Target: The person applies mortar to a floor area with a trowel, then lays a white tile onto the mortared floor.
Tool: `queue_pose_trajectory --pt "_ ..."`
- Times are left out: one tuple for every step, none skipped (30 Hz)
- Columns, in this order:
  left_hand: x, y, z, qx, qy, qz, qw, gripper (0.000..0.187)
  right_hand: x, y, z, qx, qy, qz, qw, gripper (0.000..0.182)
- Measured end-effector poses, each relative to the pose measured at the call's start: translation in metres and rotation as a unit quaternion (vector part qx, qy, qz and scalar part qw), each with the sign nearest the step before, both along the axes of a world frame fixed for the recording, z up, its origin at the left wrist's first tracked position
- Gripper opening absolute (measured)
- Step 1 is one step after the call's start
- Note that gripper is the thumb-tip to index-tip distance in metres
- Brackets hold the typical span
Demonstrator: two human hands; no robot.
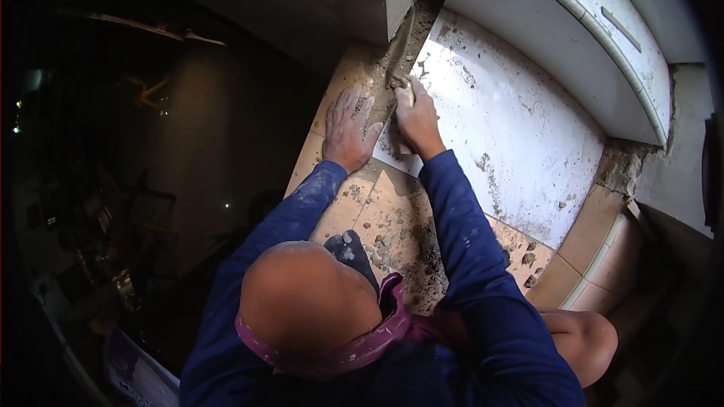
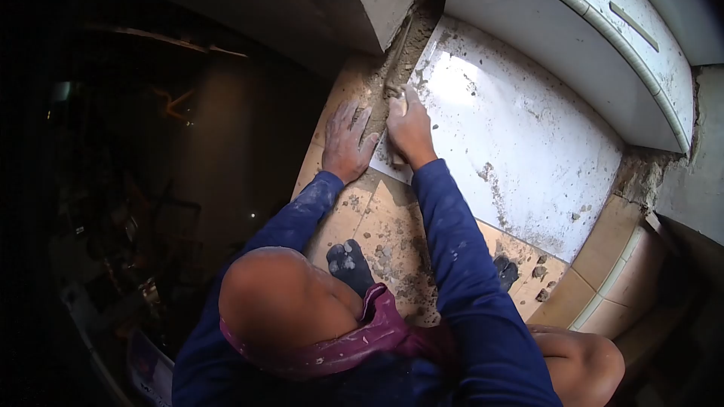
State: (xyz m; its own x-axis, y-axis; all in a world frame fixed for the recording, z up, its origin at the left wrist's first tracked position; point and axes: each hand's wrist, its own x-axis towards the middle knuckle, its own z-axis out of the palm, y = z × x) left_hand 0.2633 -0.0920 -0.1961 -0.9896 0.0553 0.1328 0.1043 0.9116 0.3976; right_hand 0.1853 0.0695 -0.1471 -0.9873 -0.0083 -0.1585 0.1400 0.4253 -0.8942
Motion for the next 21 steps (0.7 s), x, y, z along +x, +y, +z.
queue_pose_trajectory --pt "0.001 0.0 0.0 0.002 0.003 -0.002 1.0 0.057 -0.005 0.003 -0.006 0.051 -0.052 0.058 0.996 0.051" --pt "0.002 -0.001 -0.001 0.004 0.006 0.001 1.0 0.057 -0.002 -0.002 0.009 -0.008 -0.025 -0.005 1.0 0.049" --pt "0.004 -0.002 -0.002 0.002 0.0 0.007 1.0 0.058 0.005 -0.007 0.025 -0.05 0.061 -0.066 0.995 0.05" --pt "0.003 -0.002 -0.001 0.0 -0.008 0.008 1.0 0.058 0.009 -0.013 0.018 -0.056 0.061 -0.075 0.994 0.049" --pt "0.003 -0.001 0.0 -0.002 -0.014 0.004 1.0 0.058 0.012 -0.015 0.008 -0.06 0.063 -0.089 0.992 0.049" --pt "0.003 -0.001 0.0 0.002 -0.005 0.001 1.0 0.057 0.006 -0.011 -0.008 -0.019 0.014 -0.027 0.999 0.048" --pt "0.005 -0.001 -0.003 0.005 0.006 0.0 1.0 0.056 -0.001 -0.004 -0.021 0.024 -0.035 0.038 0.998 0.046" --pt "0.002 -0.002 -0.003 0.008 0.017 0.002 1.0 0.055 -0.002 -0.005 -0.003 0.012 0.002 0.028 1.0 0.045" --pt "0.0 -0.004 -0.006 0.016 0.021 0.005 1.0 0.054 0.008 -0.006 0.015 -0.026 0.049 -0.012 0.998 0.046" --pt "-0.001 -0.004 -0.004 0.025 0.019 0.007 0.999 0.052 0.018 -0.016 0.022 -0.058 0.051 -0.058 0.995 0.046" --pt "0.002 -0.004 -0.002 0.034 0.018 0.005 0.999 0.051 0.026 -0.022 0.025 -0.088 0.055 -0.109 0.989 0.046" --pt "0.001 -0.004 -0.003 0.036 0.025 0.007 0.999 0.05 0.028 -0.019 0.002 -0.005 0.015 -0.032 0.999 0.044" --pt "0.0 -0.003 -0.003 0.039 0.033 0.011 0.999 0.048 0.026 -0.018 0.0 0.08 -0.022 0.046 0.995 0.043" --pt "0.0 -0.004 -0.005 0.042 0.04 0.015 0.998 0.047 0.027 -0.016 -0.002 0.088 0.003 0.04 0.995 0.044" --pt "-0.005 -0.006 -0.01 0.05 0.049 0.014 0.997 0.047 0.028 -0.015 -0.007 0.054 0.032 0.002 0.998 0.043" --pt "-0.005 -0.008 -0.012 0.058 0.048 0.014 0.997 0.047 0.036 -0.019 0.019 0.021 0.052 -0.034 0.998 0.043" --pt "0.002 -0.008 -0.014 0.067 0.044 0.013 0.997 0.047 0.046 -0.023 0.032 -0.011 0.068 -0.073 0.995 0.042" --pt "0.005 -0.008 -0.015 0.066 0.044 0.015 0.997 0.047 0.052 -0.026 0.028 -0.044 0.027 -0.08 0.995 0.04" --pt "0.004 -0.008 -0.016 0.065 0.048 0.015 0.997 0.047 0.052 -0.021 0.017 -0.011 0.012 -0.041 0.999 0.038" --pt "0.001 -0.007 -0.014 0.064 0.054 0.016 0.996 0.047 0.048 -0.012 0.006 0.022 -0.001 0.0 1.0 0.036" --pt "-0.003 -0.008 -0.014 0.071 0.059 0.013 0.996 0.047 0.045 -0.007 -0.007 0.056 -0.014 0.04 0.998 0.034"
